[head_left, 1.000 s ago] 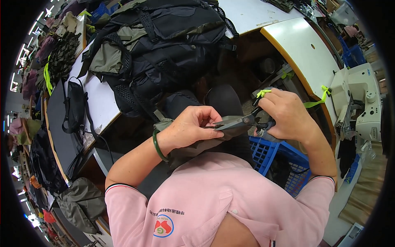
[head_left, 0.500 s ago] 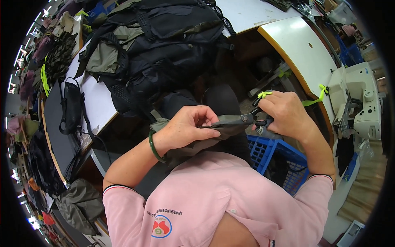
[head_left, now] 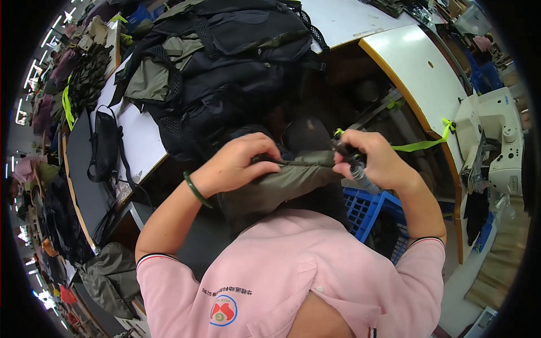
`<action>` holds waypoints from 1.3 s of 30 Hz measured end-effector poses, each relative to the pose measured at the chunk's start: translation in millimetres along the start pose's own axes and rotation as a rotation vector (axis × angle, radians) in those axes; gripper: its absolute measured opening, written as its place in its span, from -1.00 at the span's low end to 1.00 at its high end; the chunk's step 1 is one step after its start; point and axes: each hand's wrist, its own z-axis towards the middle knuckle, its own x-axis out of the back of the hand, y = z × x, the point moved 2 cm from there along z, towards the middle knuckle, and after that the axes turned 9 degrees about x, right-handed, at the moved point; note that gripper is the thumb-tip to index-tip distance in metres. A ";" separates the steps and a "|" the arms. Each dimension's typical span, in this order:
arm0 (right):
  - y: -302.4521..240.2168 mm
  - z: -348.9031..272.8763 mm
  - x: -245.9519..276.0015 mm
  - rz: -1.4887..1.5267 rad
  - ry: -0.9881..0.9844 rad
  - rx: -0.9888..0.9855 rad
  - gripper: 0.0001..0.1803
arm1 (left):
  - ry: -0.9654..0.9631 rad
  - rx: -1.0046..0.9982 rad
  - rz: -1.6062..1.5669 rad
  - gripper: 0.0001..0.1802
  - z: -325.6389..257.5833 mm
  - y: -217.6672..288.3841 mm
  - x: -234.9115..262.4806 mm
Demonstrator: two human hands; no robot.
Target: Using scissors to trim excess material or loose threads from garment components at a workstation.
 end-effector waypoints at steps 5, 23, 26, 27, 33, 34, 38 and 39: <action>6.5 -5.7 3.0 0.045 0.008 -0.043 -0.74 | 0.063 -0.038 0.069 -0.81 -13.8 -0.1 9.1; 3.6 -18.6 8.9 -0.554 -0.018 0.309 -0.70 | 0.555 -0.696 0.658 -0.82 -38.0 38.2 -17.0; 0.1 -15.7 8.2 -0.628 -0.009 0.354 -0.70 | 0.541 -0.691 0.649 -0.82 -37.5 40.4 -17.2; -0.3 -14.7 7.8 -0.636 -0.026 0.357 -0.70 | 0.540 -0.696 0.654 -0.83 -37.0 41.7 -17.0; 0.0 -12.3 6.3 -0.680 -0.040 0.362 -0.69 | 0.546 -0.693 0.646 -0.83 -37.3 41.4 -16.2; 1.4 -13.0 6.9 -0.713 -0.056 0.336 -0.69 | 0.546 -0.692 0.648 -0.83 -37.4 41.2 -16.2; 3.9 -14.3 10.0 -0.692 -0.009 0.342 -0.70 | 0.548 -0.682 0.643 -0.83 -38.2 38.5 -16.7; 1.2 -13.9 9.2 -0.671 -0.001 0.356 -0.70 | 0.547 -0.682 0.644 -0.83 -38.0 38.9 -16.8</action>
